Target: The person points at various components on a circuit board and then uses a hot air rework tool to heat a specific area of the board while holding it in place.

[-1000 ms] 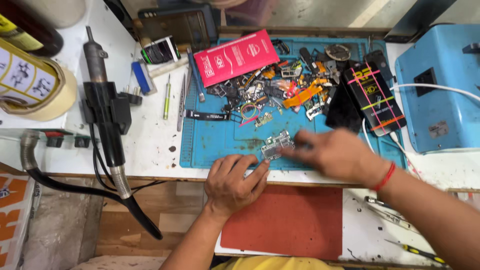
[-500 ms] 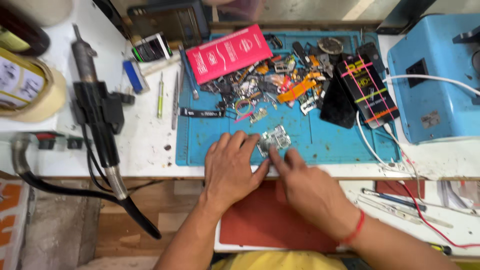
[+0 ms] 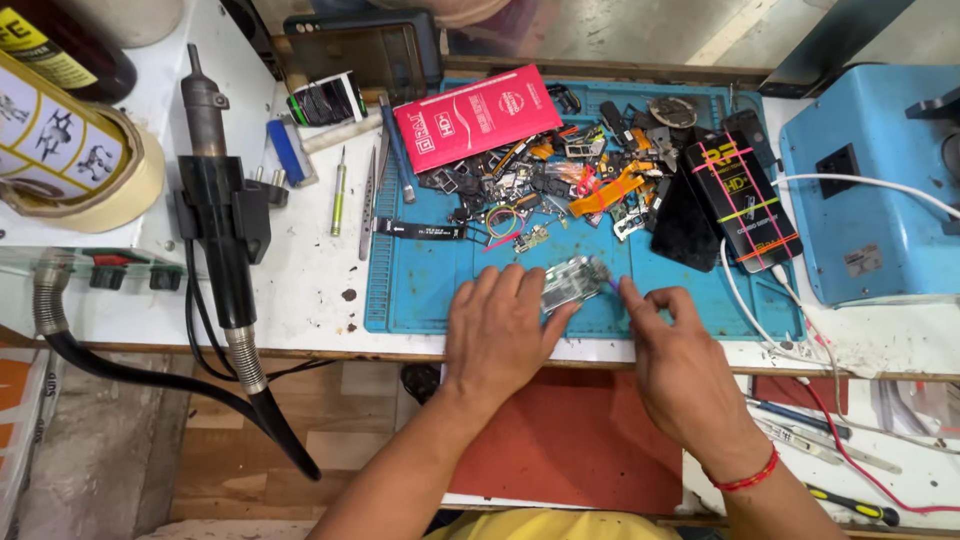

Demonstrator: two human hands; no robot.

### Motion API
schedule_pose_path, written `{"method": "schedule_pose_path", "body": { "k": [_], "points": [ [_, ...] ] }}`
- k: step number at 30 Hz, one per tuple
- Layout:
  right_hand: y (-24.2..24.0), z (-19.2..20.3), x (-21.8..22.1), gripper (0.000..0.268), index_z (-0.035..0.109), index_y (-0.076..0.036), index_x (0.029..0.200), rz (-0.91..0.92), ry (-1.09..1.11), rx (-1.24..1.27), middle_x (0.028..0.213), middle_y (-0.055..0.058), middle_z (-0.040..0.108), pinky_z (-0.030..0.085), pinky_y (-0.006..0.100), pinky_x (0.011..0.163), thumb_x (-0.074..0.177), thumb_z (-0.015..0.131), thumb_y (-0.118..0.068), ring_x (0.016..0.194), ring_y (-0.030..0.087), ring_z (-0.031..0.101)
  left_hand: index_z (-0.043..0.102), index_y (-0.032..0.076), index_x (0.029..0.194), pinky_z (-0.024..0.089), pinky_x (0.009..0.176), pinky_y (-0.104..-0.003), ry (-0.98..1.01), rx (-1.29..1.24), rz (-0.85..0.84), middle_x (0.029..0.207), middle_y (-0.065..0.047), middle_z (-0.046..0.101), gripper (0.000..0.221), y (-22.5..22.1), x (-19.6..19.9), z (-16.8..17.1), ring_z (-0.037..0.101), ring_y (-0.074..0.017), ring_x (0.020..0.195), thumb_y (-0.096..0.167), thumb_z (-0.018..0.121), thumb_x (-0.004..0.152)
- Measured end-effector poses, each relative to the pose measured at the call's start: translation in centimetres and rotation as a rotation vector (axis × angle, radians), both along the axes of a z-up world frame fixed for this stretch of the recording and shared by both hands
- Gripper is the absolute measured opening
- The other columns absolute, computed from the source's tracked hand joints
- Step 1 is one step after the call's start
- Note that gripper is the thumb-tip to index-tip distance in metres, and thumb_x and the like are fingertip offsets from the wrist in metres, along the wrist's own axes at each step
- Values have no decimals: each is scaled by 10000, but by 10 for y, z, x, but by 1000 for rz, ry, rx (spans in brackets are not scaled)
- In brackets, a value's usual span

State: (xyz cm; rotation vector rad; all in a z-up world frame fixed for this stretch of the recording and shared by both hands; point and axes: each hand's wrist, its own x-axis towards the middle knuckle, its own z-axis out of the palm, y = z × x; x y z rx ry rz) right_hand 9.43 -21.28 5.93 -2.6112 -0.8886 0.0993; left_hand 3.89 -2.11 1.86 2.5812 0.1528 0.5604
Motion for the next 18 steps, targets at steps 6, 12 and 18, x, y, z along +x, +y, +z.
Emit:
{"method": "schedule_pose_path", "body": {
  "k": [6,12,18],
  "points": [
    [14,1,-12,681,557,-152,1457,-14,42,-31,1090,172,585,529,499,583,793,590,-4,667,423,644,693,55,1104,465,752,-429,-75,-11,-23,941,-69,644,365,-10,8,-4,609,-270,905,332,768,878],
    [14,8,0,650,563,-165,1431,10,37,-146,1113,153,584,538,485,556,807,594,14,593,405,634,731,108,1058,470,779,-402,-230,-2,-136,1009,-26,647,230,-1,-13,-5,592,-243,930,209,751,851],
    [12,1,8,655,558,-138,1444,91,44,-74,1101,154,582,533,479,584,811,586,29,639,390,641,729,118,964,456,750,-404,-228,24,-136,1018,-18,653,137,-1,-15,-10,592,-235,917,217,763,875]
  ]
}}
